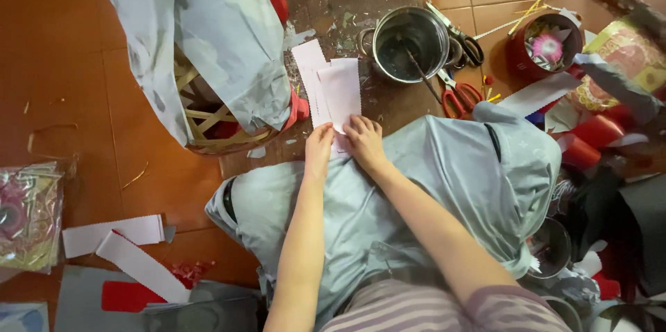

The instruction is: Cutting paper and applying red plastic covering to a bamboo lantern frame using glue.

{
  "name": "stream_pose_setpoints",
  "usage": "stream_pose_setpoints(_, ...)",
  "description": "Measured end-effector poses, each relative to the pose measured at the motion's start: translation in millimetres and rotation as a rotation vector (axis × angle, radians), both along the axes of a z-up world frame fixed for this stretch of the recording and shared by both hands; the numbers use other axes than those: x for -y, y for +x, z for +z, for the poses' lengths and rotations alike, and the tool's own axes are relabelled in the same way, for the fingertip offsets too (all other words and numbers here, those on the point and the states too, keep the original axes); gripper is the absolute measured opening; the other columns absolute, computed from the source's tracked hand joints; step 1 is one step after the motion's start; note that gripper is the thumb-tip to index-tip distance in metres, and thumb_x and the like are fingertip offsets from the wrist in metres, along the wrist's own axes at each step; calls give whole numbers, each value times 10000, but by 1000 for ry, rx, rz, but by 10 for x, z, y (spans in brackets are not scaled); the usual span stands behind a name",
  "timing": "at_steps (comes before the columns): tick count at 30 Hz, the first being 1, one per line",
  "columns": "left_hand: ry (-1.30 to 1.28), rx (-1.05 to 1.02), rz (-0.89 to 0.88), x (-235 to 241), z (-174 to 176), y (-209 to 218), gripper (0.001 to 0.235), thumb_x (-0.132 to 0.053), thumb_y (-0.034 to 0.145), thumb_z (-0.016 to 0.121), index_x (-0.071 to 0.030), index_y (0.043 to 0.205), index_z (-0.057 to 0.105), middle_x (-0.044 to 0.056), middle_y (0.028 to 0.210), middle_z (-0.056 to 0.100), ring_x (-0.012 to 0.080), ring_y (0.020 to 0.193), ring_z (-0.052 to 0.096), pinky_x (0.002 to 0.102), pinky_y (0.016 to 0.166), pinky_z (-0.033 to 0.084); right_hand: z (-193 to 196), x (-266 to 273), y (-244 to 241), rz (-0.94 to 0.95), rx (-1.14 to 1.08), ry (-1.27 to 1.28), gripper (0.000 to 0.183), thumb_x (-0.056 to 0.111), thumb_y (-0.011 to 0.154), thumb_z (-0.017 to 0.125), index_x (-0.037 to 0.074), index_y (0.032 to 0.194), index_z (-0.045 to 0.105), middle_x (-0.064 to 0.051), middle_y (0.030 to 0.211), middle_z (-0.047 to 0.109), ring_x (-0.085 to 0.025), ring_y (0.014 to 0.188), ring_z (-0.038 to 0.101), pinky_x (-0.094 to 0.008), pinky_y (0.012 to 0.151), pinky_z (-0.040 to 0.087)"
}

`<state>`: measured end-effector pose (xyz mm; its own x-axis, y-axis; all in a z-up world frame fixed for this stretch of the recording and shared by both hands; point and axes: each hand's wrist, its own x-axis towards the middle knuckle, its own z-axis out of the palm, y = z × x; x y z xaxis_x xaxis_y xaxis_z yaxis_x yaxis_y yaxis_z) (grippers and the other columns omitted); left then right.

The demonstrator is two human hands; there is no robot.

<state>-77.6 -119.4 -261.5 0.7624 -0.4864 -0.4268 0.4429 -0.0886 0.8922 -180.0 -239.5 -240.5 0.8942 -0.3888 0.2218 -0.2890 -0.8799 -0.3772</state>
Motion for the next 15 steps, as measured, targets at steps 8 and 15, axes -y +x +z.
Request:
stream_pose_setpoints(8, -74, -175, -75, 47, 282, 10, 231, -169, 1014, 582, -13, 1154, 678, 33, 980, 689, 100, 835, 626, 251, 691, 509, 533, -170, 47, 85, 49, 101, 534, 340, 890, 708, 176, 1393, 638, -193, 1499, 495, -414, 1378, 433, -602, 1090, 340)
stream_pose_setpoints(15, -35, -198, -6, -42, -374, 130, 221, -111, 1065, 577, 21, 1164, 724, 58, 840, 496, 167, 660, 417, 318, 546, 342, 1145, 593, 131, 19, -26, -80, 300, 344, 790, 758, 137, 1007, 740, -152, 1273, 620, -380, 1162, 565, -565, 932, 439)
